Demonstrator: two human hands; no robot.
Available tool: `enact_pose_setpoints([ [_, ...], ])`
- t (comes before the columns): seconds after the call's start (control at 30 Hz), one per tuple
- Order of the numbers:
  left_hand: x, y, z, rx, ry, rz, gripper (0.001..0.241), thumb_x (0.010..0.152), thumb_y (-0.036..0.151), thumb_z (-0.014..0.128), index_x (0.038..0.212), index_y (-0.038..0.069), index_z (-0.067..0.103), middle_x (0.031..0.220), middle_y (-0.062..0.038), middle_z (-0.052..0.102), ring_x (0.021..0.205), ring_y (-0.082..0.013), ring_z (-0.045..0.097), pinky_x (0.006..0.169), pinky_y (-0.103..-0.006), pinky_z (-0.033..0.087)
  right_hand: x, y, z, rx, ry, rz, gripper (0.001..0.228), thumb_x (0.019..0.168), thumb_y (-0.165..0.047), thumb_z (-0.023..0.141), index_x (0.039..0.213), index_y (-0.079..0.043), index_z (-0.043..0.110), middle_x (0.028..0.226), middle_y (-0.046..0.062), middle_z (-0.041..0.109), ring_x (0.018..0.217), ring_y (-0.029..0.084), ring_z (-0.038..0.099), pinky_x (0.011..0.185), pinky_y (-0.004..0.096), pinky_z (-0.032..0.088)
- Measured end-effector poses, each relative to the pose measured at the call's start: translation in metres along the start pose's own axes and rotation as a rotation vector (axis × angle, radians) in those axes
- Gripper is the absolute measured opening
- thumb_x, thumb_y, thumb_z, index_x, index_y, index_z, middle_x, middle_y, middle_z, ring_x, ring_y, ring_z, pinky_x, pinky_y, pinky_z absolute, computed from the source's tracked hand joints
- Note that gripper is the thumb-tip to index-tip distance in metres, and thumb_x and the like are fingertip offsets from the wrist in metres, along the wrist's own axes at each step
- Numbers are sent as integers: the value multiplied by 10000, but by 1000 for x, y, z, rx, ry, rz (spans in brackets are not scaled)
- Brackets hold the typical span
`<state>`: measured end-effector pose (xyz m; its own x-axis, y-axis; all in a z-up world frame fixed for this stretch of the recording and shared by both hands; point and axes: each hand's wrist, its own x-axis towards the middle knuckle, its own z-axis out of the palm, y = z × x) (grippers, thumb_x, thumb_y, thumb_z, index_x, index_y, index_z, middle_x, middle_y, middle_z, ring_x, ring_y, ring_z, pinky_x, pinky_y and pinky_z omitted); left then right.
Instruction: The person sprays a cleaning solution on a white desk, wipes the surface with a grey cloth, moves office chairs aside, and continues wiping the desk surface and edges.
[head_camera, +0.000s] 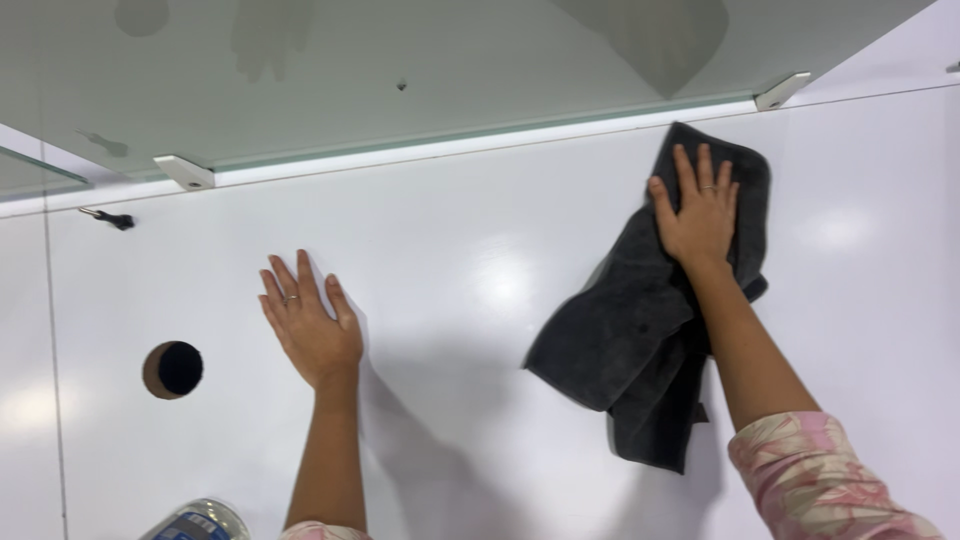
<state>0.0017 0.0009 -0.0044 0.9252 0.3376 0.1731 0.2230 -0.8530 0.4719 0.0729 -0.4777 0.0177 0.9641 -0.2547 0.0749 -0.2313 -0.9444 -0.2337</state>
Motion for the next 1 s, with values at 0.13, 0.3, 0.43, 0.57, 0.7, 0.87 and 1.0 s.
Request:
enact_pose_setpoints([
  [0.13, 0, -1, 2, -13, 33, 32, 487, 1099, 279, 460, 1543, 81, 489, 1666, -207, 341, 1557, -355, 242, 1281, -500, 171, 3, -18, 19, -36, 10, 169, 688, 1048, -628, 263, 1631, -262, 281, 1709, 124, 162, 1542, 486, 63, 1227, 614, 21],
  [0.3, -1, 1, -1, 10, 24, 26, 482, 1090, 260, 459, 1533, 72, 491, 1651, -200, 350, 1558, -362, 250, 1269, -506, 184, -6, -85, 52, -87, 31, 62, 669, 1062, -584, 262, 1635, -242, 302, 1707, 135, 177, 1538, 514, 76, 1214, 658, 18],
  [0.43, 1, 4, -3, 13, 14, 10, 478, 1084, 257, 465, 1522, 69, 496, 1642, -198, 349, 1547, -362, 248, 1257, -507, 186, -37, -173, 71, -105, 13, -148, 643, 1059, -533, 354, 1625, -228, 343, 1703, 143, 218, 1529, 526, 132, 1218, 669, 73],
  [0.57, 0, 5, -4, -25, 31, 16, 481, 1088, 255, 463, 1531, 72, 492, 1651, -194, 346, 1558, -347, 241, 1269, -501, 185, -108, -253, 72, -33, 2, -410, 642, 1039, -508, 409, 1606, -209, 380, 1684, 165, 255, 1508, 530, 171, 1204, 659, 114],
  [0.7, -1, 3, -4, -45, 37, 21, 481, 1090, 261, 462, 1530, 68, 491, 1655, -201, 343, 1562, -353, 234, 1272, -502, 177, -193, -281, 46, 155, -60, -547, 589, 1030, -466, 495, 1569, -233, 446, 1669, 147, 305, 1516, 509, 220, 1223, 642, 137],
  [0.87, 1, 3, -4, -18, 20, 23, 494, 1094, 271, 447, 1541, 62, 479, 1653, -210, 337, 1559, -349, 233, 1275, -493, 150, -259, -268, 23, 151, -237, -702, 588, 996, -510, 518, 1529, -264, 494, 1641, 125, 349, 1491, 484, 245, 1195, 624, 144],
  [1.0, 0, 1, -3, -21, 10, 20, 492, 1096, 285, 444, 1538, 71, 481, 1646, -217, 339, 1547, -361, 232, 1267, -495, 142, -264, -222, 11, 183, -365, -732, 583, 967, -563, 553, 1489, -303, 529, 1624, 80, 370, 1489, 436, 264, 1189, 622, 160],
])
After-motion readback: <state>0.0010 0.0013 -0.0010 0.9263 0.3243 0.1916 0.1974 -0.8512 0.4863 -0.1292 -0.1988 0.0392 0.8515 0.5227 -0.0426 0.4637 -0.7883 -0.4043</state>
